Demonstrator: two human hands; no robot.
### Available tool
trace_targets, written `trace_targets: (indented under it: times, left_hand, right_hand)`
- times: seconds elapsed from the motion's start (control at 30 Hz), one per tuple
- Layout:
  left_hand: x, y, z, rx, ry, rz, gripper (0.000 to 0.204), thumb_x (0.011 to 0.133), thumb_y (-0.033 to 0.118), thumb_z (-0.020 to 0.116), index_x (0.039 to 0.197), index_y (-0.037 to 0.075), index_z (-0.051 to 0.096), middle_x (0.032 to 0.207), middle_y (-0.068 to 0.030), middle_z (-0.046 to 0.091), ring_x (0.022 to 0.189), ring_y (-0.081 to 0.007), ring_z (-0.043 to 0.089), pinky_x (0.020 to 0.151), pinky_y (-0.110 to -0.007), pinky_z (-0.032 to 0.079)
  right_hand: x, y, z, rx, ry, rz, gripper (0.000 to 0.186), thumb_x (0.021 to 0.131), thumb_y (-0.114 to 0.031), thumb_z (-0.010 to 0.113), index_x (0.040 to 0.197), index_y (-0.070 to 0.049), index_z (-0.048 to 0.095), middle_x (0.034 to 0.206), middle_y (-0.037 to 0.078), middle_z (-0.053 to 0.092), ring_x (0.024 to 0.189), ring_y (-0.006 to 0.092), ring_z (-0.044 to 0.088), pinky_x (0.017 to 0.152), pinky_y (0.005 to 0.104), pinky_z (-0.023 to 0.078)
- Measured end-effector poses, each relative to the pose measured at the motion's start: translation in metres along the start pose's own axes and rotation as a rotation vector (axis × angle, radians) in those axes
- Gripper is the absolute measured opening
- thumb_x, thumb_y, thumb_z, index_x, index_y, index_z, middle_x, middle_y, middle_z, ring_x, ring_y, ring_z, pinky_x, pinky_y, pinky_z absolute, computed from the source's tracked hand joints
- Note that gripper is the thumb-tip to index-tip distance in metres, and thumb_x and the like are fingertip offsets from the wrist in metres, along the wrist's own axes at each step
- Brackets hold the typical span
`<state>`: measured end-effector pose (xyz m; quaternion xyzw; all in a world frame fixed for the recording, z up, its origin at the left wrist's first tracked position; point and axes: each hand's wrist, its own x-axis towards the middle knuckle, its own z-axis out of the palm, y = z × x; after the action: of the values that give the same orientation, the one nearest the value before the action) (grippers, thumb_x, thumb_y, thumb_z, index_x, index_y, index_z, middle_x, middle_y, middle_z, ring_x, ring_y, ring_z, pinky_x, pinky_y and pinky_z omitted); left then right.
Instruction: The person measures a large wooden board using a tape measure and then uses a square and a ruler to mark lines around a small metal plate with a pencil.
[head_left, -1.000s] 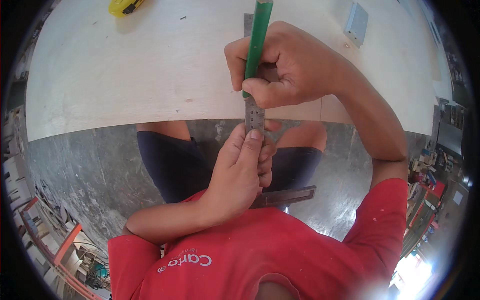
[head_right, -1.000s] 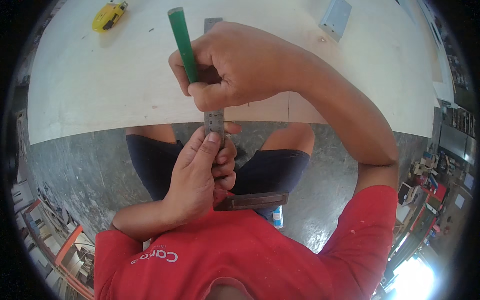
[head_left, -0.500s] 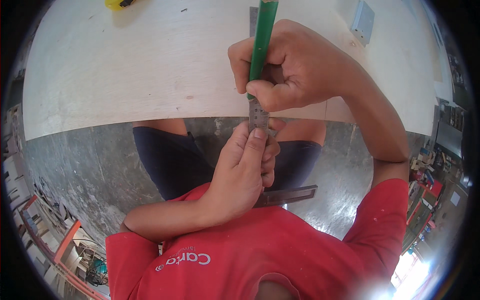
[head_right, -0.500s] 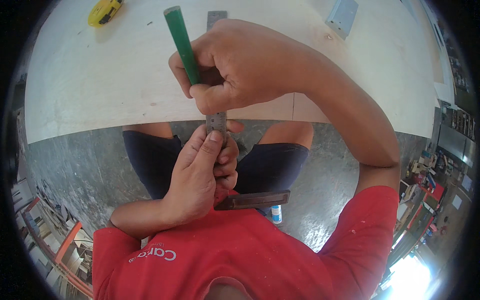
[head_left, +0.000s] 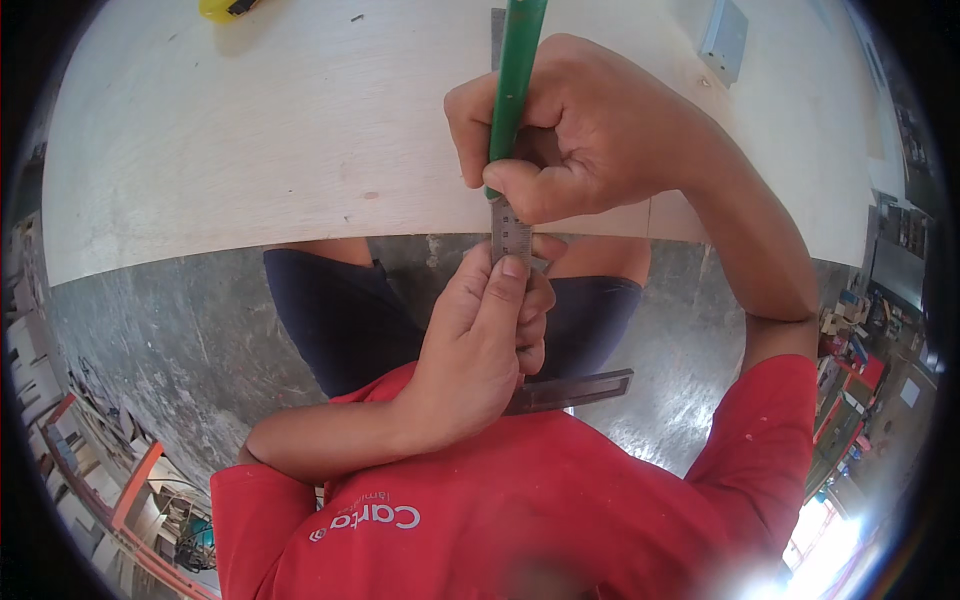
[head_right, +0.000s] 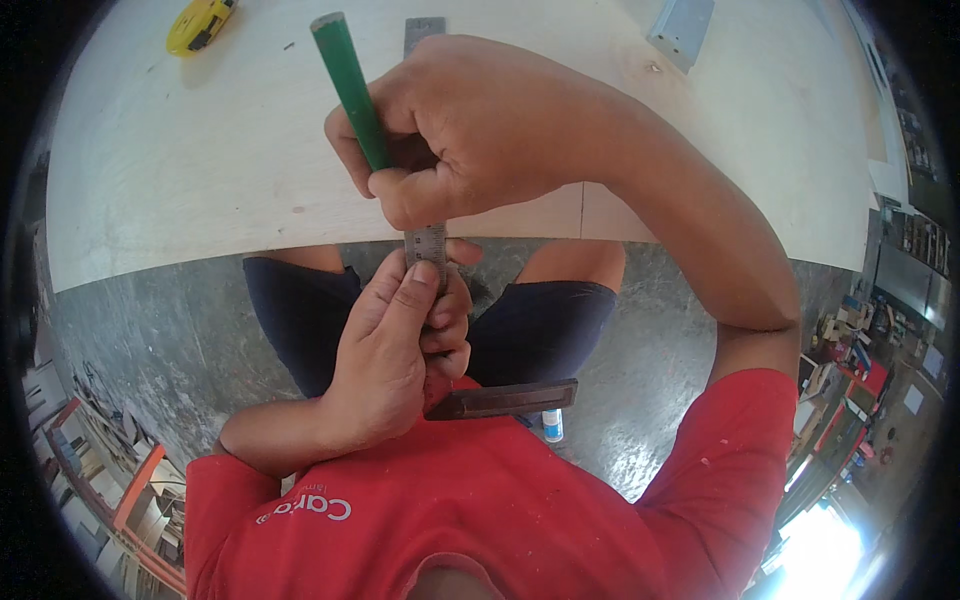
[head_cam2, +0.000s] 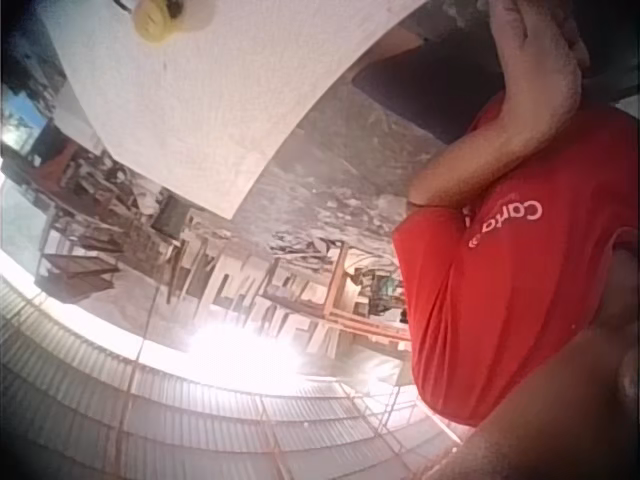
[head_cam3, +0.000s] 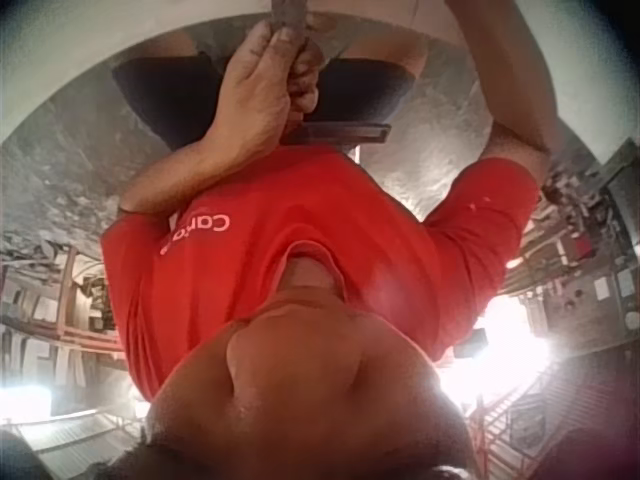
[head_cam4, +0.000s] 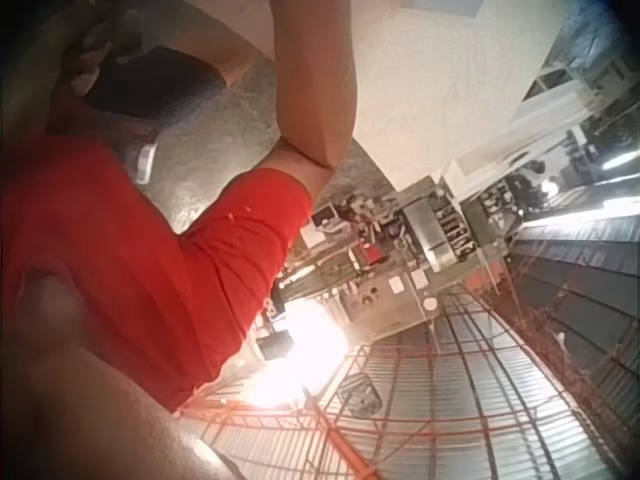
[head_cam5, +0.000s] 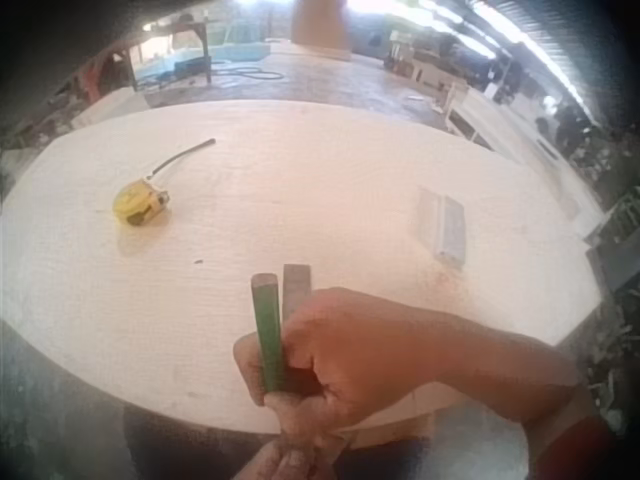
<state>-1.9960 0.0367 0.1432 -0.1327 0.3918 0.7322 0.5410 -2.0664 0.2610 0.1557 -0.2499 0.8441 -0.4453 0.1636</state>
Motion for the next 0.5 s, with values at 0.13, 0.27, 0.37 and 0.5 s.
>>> trace_targets:
  times: [0.13, 0.27, 0.37, 0.5]
  left_hand:
    - [-0.0014, 0.0008, 0.0005, 0.021, -0.006, 0.015, 0.032, 0.119, 0.031, 0.041, 0.136, 0.007, 0.055, 0.089, 0.0022, 0.041, 0.069, -0.0056, 0.032, 0.057, -0.022, 0.034]
    - [-0.0009, -0.0006, -0.0011, -0.002, -0.004, 0.004, 0.032, 0.119, 0.031, 0.041, 0.136, 0.007, 0.055, 0.089, 0.0022, 0.041, 0.068, -0.0055, 0.032, 0.057, -0.022, 0.034]
    - [-0.0006, -0.0016, -0.0012, -0.015, -0.004, 0.010, 0.032, 0.119, 0.031, 0.041, 0.136, 0.008, 0.055, 0.089, 0.0022, 0.041, 0.068, -0.0055, 0.032, 0.056, -0.022, 0.033]
    - [-0.0015, -0.0007, 0.0003, 0.003, 0.015, 0.008, 0.032, 0.119, 0.032, 0.042, 0.136, 0.008, 0.055, 0.089, 0.0024, 0.041, 0.067, -0.0054, 0.031, 0.055, -0.022, 0.033]
  right_hand:
    - [0.0005, 0.0008, 0.0013, 0.017, 0.006, -0.007, 0.009, 0.086, -0.009, 0.067, 0.092, -0.004, 0.068, 0.079, 0.001, 0.064, 0.062, 0.0091, 0.057, 0.057, 0.0260, 0.045]
    - [0.0006, 0.0007, 0.0019, 0.014, 0.012, -0.010, 0.008, 0.086, -0.010, 0.067, 0.092, -0.004, 0.068, 0.078, 0.001, 0.064, 0.061, 0.0089, 0.057, 0.057, 0.0259, 0.044]
    - [0.0006, 0.0007, 0.0020, 0.007, 0.018, -0.020, 0.009, 0.086, -0.010, 0.067, 0.092, -0.004, 0.068, 0.077, 0.001, 0.064, 0.060, 0.0087, 0.057, 0.056, 0.0259, 0.044]
    - [0.0006, -0.0022, 0.0001, 0.015, 0.008, -0.007, 0.009, 0.087, -0.011, 0.067, 0.092, -0.004, 0.067, 0.075, 0.001, 0.063, 0.059, 0.0082, 0.056, 0.055, 0.0261, 0.043]
